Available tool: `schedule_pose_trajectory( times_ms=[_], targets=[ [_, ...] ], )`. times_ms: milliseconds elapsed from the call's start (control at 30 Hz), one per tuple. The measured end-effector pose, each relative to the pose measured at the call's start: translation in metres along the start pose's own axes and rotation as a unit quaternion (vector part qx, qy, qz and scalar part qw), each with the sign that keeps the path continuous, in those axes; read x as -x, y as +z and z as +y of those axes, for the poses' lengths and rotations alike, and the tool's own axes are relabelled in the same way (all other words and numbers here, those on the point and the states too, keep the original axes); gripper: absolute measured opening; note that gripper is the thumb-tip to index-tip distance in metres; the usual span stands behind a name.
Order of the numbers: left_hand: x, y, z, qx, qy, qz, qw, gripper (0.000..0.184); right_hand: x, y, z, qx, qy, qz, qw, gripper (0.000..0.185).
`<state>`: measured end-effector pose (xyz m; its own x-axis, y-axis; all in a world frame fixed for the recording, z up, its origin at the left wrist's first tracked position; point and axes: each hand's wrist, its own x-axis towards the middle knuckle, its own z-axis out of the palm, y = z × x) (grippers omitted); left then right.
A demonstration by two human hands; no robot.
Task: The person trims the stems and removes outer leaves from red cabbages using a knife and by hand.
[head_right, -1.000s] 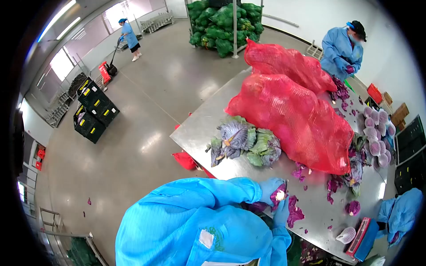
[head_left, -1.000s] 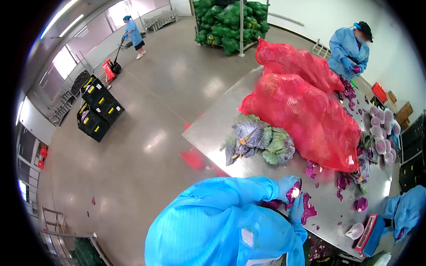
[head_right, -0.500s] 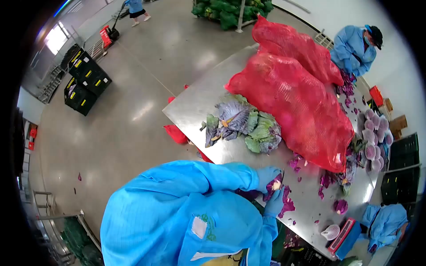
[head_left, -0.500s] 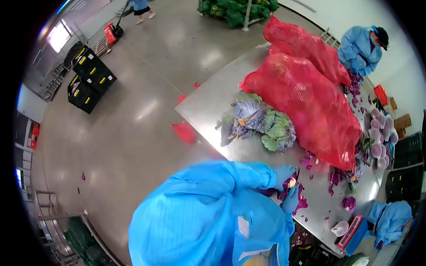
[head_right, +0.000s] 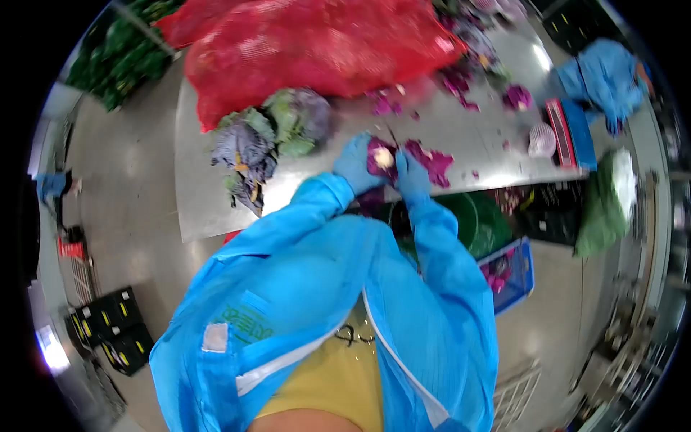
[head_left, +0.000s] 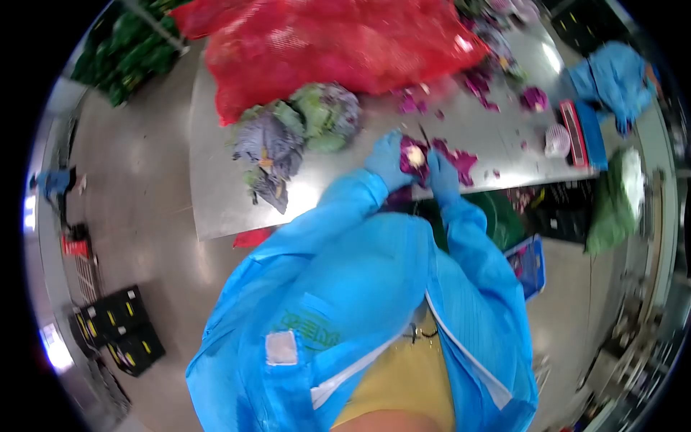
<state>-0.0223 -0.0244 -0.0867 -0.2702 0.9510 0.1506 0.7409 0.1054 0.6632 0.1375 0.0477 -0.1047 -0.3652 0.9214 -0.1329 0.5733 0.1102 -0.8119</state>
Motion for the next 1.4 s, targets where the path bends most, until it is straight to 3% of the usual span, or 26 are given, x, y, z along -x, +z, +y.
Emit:
schedule_pose_trajectory(
  times_ms=[33, 100, 167, 300, 367, 433, 500, 533, 567, 633, 667, 733, 767, 833, 1033, 1100, 1133, 1300, 1367, 1400],
  targets=[
    [0.003, -0.004, 0.003, 0.000, 0.022, 0.009, 1.000, 0.095, 0.006, -0.017, -0.034, -0.011, 0.074, -0.024, 0.997, 0.051],
    [0.007, -0.008, 0.006, -0.002, 0.018, 0.011, 1.000, 0.096, 0.005, -0.026, -0.047, -0.020, 0.069, -0.037, 0.997, 0.052],
    [0.001, -0.004, -0.005, 0.016, 0.003, -0.013, 1.000, 0.097, -0.004, -0.018, -0.023, 0.058, -0.013, -0.037, 0.998, 0.051],
    [0.005, -0.027, 0.008, 0.013, 0.002, -0.060, 0.998, 0.105, 0.011, -0.015, -0.046, 0.119, 0.001, -0.039, 0.992, 0.047],
    [0.009, -0.028, 0.009, -0.007, 0.022, -0.062, 0.998, 0.105, 0.010, 0.003, -0.035, 0.064, -0.057, 0.100, 0.991, 0.044],
    [0.011, -0.029, 0.006, 0.040, 0.070, -0.039, 0.996, 0.103, 0.016, -0.002, -0.051, 0.033, -0.027, 0.074, 0.996, 0.039],
    [0.011, -0.026, -0.002, 0.042, 0.063, -0.048, 0.996, 0.102, 0.005, -0.004, -0.044, 0.069, -0.036, 0.087, 0.993, 0.033],
    [0.012, -0.025, -0.005, 0.054, 0.094, -0.034, 0.994, 0.101, -0.015, 0.001, -0.012, 0.027, 0.029, 0.157, 0.987, 0.025],
    [0.015, -0.025, -0.007, 0.065, 0.125, -0.020, 0.990, 0.101, -0.028, 0.001, 0.024, -0.178, 0.073, 0.161, 0.968, 0.023],
    [0.019, -0.028, -0.009, 0.077, 0.114, -0.017, 0.990, 0.101, -0.017, -0.025, 0.014, -0.051, 0.126, 0.120, 0.983, 0.027],
    [0.020, -0.028, -0.015, 0.101, 0.106, -0.008, 0.989, 0.101, -0.017, -0.026, 0.015, -0.051, 0.126, 0.123, 0.983, 0.027],
    [0.028, -0.030, -0.018, 0.126, 0.079, -0.004, 0.989, 0.099, -0.003, -0.020, 0.018, 0.023, 0.013, 0.220, 0.975, 0.035],
    [0.029, -0.029, -0.020, 0.127, 0.077, -0.006, 0.989, 0.099, 0.002, -0.018, 0.018, 0.024, 0.016, 0.219, 0.975, 0.035],
    [0.028, -0.028, -0.024, 0.148, 0.082, -0.001, 0.986, 0.100, 0.010, -0.017, -0.004, -0.034, 0.029, 0.208, 0.977, 0.043],
    [0.034, -0.026, -0.028, 0.146, 0.094, 0.005, 0.985, 0.102, 0.008, -0.008, -0.028, -0.124, 0.016, 0.024, 0.992, 0.026],
    [0.033, -0.025, -0.030, 0.146, 0.099, 0.012, 0.984, 0.102, 0.017, -0.009, -0.037, -0.152, -0.109, -0.022, 0.982, 0.028],
    [0.033, -0.025, -0.032, 0.175, 0.085, 0.005, 0.981, 0.103, 0.022, -0.017, -0.049, -0.123, -0.104, -0.070, 0.985, 0.032],
    [0.029, -0.024, -0.038, 0.330, 0.043, -0.017, 0.943, 0.105, 0.020, -0.002, -0.035, -0.187, -0.168, -0.086, 0.964, 0.037],
    [0.026, -0.023, -0.048, 0.291, 0.051, -0.017, 0.955, 0.107, 0.021, -0.009, -0.048, -0.053, -0.152, -0.087, 0.983, 0.039],
    [0.026, -0.021, -0.055, 0.301, 0.056, -0.027, 0.952, 0.107, 0.020, -0.009, -0.049, -0.055, -0.150, -0.088, 0.983, 0.039]
  ],
)
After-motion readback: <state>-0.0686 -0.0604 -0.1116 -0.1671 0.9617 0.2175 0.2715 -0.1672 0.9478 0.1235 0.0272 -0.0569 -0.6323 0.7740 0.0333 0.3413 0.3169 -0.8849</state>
